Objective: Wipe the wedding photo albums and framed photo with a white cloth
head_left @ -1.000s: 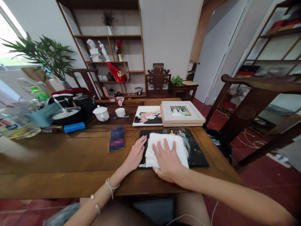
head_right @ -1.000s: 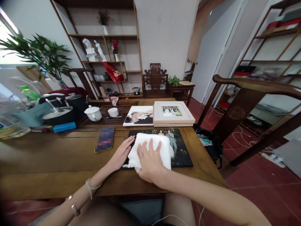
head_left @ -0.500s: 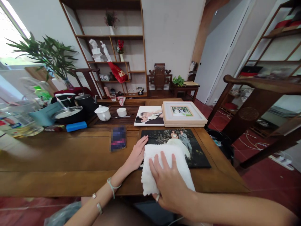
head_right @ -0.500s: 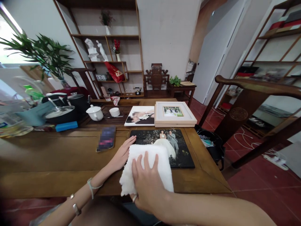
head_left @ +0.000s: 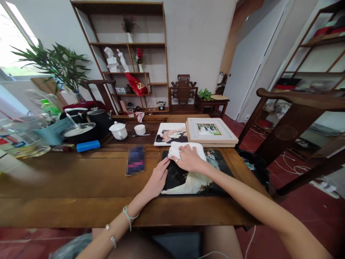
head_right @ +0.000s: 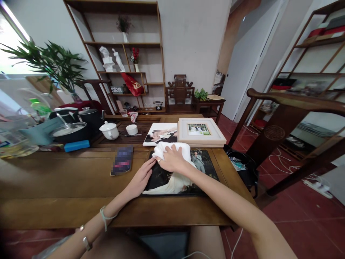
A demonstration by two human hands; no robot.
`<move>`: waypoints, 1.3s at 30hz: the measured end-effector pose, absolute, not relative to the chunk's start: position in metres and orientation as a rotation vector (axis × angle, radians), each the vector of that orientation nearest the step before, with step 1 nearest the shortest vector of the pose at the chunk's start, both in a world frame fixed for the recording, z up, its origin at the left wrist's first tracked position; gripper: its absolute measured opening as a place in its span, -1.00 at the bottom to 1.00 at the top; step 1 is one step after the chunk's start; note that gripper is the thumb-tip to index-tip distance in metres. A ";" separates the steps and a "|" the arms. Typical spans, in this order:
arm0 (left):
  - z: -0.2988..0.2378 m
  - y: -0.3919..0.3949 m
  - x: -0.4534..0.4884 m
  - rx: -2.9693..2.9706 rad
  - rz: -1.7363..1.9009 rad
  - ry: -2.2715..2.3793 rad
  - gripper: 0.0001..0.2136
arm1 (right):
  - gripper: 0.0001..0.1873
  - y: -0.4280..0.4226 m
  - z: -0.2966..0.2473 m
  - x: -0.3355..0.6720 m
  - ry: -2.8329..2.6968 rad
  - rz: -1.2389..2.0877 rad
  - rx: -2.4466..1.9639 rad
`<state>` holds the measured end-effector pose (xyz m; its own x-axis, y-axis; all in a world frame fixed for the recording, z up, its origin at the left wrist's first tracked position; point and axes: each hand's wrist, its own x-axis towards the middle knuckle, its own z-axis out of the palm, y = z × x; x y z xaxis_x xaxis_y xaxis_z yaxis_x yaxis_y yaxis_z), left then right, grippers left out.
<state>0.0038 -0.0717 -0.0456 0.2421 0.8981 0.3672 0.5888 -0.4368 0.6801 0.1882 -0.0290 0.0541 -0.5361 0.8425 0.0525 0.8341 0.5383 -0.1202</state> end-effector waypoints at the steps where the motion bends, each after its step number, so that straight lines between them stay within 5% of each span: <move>1: -0.047 -0.071 0.004 2.120 1.043 1.366 -0.59 | -0.31 -0.026 0.055 0.181 -2.674 0.130 -1.438; 13: -0.047 -0.071 0.003 2.131 1.032 1.365 -0.60 | -0.47 -0.042 0.044 0.188 -2.654 -0.011 -1.430; 20: -0.045 -0.072 0.005 2.118 1.049 1.347 -0.60 | -0.31 -0.081 0.032 0.204 -2.772 -0.177 -1.292; 39: -0.044 -0.071 0.004 2.137 1.046 1.312 -0.58 | -0.24 -0.181 0.037 0.175 -2.911 -0.068 -1.181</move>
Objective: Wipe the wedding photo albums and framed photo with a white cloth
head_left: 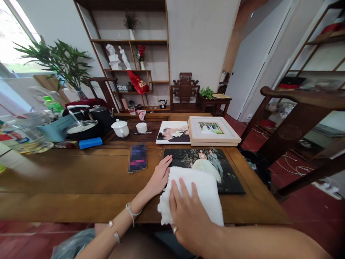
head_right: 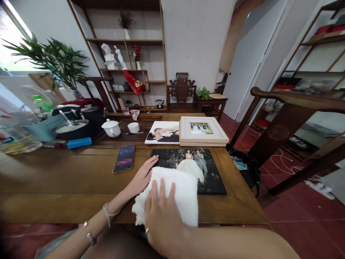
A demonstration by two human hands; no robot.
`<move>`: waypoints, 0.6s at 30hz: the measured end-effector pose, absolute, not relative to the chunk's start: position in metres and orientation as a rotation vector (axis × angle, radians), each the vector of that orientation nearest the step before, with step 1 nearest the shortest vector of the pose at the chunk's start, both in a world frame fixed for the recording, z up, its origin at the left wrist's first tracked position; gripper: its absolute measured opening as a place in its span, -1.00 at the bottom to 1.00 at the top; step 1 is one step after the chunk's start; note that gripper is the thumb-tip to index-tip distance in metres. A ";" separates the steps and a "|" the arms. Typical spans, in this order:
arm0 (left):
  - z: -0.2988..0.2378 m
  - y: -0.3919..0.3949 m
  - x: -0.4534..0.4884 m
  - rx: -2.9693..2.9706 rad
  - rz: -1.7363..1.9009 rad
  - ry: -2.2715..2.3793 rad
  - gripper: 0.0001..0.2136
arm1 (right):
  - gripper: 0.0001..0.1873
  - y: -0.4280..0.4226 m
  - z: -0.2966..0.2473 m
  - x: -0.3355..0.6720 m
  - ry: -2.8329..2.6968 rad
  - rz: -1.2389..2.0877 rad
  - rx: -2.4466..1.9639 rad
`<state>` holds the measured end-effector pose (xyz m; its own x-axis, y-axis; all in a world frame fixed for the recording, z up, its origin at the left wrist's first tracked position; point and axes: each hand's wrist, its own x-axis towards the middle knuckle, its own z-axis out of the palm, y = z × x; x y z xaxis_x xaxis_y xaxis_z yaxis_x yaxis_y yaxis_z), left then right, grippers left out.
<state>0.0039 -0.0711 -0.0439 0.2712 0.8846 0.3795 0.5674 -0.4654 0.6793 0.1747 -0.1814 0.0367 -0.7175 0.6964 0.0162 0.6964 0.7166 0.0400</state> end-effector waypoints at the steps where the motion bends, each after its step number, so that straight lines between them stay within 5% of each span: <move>1: -0.044 -0.071 0.004 2.136 1.049 1.321 -0.59 | -0.25 -0.178 0.038 0.175 2.911 0.060 1.210; 12: -0.044 -0.072 0.003 2.147 1.041 1.323 -0.59 | -0.33 -0.078 0.036 0.231 2.751 -0.027 1.597; 18: -0.042 -0.073 0.004 2.146 1.019 1.345 -0.60 | -0.29 -0.097 0.036 0.247 2.793 -0.134 1.523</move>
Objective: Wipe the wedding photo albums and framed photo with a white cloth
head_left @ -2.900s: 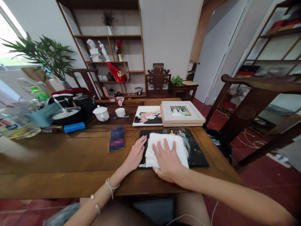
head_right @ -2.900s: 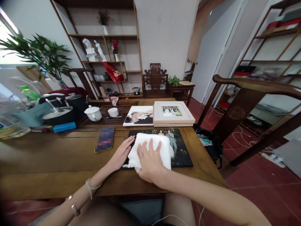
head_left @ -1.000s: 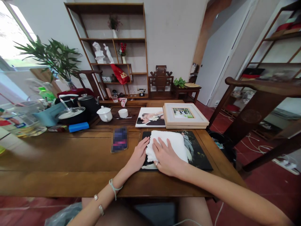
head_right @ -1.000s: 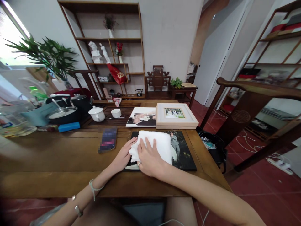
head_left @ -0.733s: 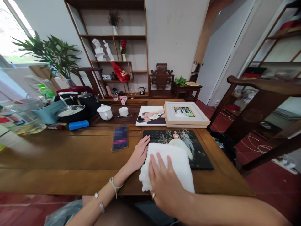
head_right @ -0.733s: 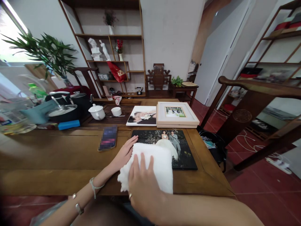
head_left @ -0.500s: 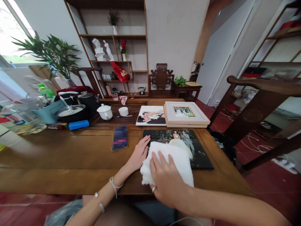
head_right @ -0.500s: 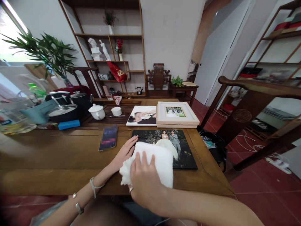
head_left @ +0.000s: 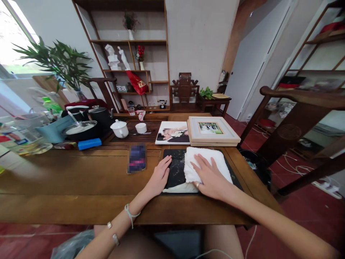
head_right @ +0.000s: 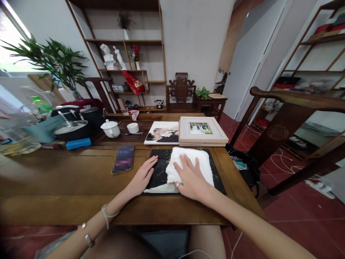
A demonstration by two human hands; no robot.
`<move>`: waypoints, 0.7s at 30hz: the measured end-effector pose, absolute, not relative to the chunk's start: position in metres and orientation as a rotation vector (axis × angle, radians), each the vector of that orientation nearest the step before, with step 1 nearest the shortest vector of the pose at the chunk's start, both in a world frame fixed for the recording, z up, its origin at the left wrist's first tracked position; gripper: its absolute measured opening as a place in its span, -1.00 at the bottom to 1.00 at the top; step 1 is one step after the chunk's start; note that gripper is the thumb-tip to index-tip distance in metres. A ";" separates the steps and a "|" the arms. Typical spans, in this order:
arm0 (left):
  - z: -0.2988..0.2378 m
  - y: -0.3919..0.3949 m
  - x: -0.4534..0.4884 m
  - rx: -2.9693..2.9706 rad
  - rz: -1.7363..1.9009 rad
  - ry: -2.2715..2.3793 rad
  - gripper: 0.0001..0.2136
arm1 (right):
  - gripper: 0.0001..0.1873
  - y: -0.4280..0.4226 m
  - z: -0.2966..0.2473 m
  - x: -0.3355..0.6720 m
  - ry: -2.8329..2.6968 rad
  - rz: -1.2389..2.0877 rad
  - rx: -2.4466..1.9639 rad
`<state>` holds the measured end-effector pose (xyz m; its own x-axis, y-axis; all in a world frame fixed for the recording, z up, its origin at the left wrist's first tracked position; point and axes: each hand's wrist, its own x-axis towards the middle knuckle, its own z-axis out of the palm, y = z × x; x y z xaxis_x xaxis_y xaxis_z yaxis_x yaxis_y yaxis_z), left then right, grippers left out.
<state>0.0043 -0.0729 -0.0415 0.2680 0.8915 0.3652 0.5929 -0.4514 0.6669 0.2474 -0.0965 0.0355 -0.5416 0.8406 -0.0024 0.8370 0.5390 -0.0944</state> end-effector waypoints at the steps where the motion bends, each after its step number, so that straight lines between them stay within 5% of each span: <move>1: -0.041 -0.073 0.005 2.140 1.010 1.357 -0.60 | -0.28 -0.109 0.034 0.246 -2.740 0.155 -1.434; 7: -0.039 -0.073 0.006 2.143 0.988 1.376 -0.60 | -0.17 -0.159 0.023 0.238 -2.805 0.191 -1.107; 21: -0.041 -0.073 0.005 2.156 1.013 1.353 -0.60 | -0.26 -0.042 0.022 0.281 -2.655 0.069 -1.460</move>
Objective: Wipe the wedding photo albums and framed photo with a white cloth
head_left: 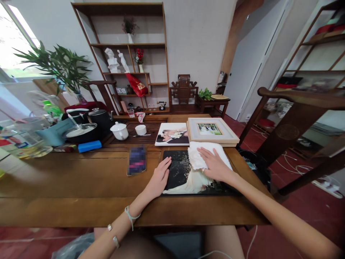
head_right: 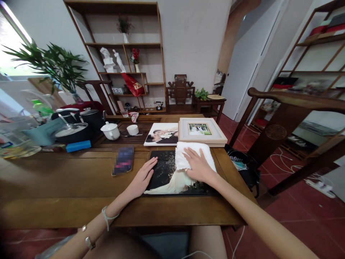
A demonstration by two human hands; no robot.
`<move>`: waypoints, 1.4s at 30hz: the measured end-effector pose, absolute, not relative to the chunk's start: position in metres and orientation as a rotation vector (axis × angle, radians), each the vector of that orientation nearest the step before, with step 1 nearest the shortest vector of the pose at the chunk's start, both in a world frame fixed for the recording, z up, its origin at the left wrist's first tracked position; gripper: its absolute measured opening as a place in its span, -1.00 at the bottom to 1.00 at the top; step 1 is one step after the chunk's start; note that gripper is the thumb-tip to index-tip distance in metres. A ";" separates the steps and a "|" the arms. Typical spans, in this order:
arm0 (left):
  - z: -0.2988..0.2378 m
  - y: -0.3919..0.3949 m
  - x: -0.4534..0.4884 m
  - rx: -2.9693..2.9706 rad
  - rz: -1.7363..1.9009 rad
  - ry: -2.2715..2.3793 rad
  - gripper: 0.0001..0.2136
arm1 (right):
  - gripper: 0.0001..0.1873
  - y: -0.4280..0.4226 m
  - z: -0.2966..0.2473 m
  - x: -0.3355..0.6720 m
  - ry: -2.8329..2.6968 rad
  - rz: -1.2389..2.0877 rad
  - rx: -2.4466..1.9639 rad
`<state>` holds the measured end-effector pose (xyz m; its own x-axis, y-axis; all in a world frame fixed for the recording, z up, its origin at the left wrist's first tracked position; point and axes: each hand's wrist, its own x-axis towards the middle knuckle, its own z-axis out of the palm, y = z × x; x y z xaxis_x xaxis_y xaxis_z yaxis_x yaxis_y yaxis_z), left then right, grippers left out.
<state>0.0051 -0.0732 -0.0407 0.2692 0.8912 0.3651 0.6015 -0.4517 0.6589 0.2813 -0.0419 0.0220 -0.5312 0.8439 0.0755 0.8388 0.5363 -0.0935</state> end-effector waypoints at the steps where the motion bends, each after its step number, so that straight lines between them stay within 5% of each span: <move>1: -0.041 -0.073 0.005 2.157 1.014 1.352 -0.60 | -0.26 -0.044 0.022 0.291 -2.656 0.068 -1.483; 7: -0.039 -0.073 0.007 2.142 0.975 1.391 -0.59 | -0.27 -0.088 0.018 0.323 -2.615 -0.035 -1.533; 17: -0.042 -0.073 0.007 2.151 1.015 1.391 -0.60 | 0.05 -0.154 0.028 0.263 -2.831 0.200 -1.190; 31: -0.038 -0.074 0.006 2.144 1.004 1.365 -0.61 | -0.30 -0.048 0.018 0.302 -2.622 0.047 -1.455; 42: -0.037 -0.073 0.006 2.171 1.008 1.350 -0.60 | 0.08 -0.176 0.012 0.292 -2.681 0.065 -1.284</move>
<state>0.0061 -0.0729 -0.0369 0.2767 0.8871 0.3693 0.6061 -0.4594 0.6493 0.2918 -0.1759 0.0120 -0.6155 0.7770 0.1320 0.7696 0.6287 -0.1116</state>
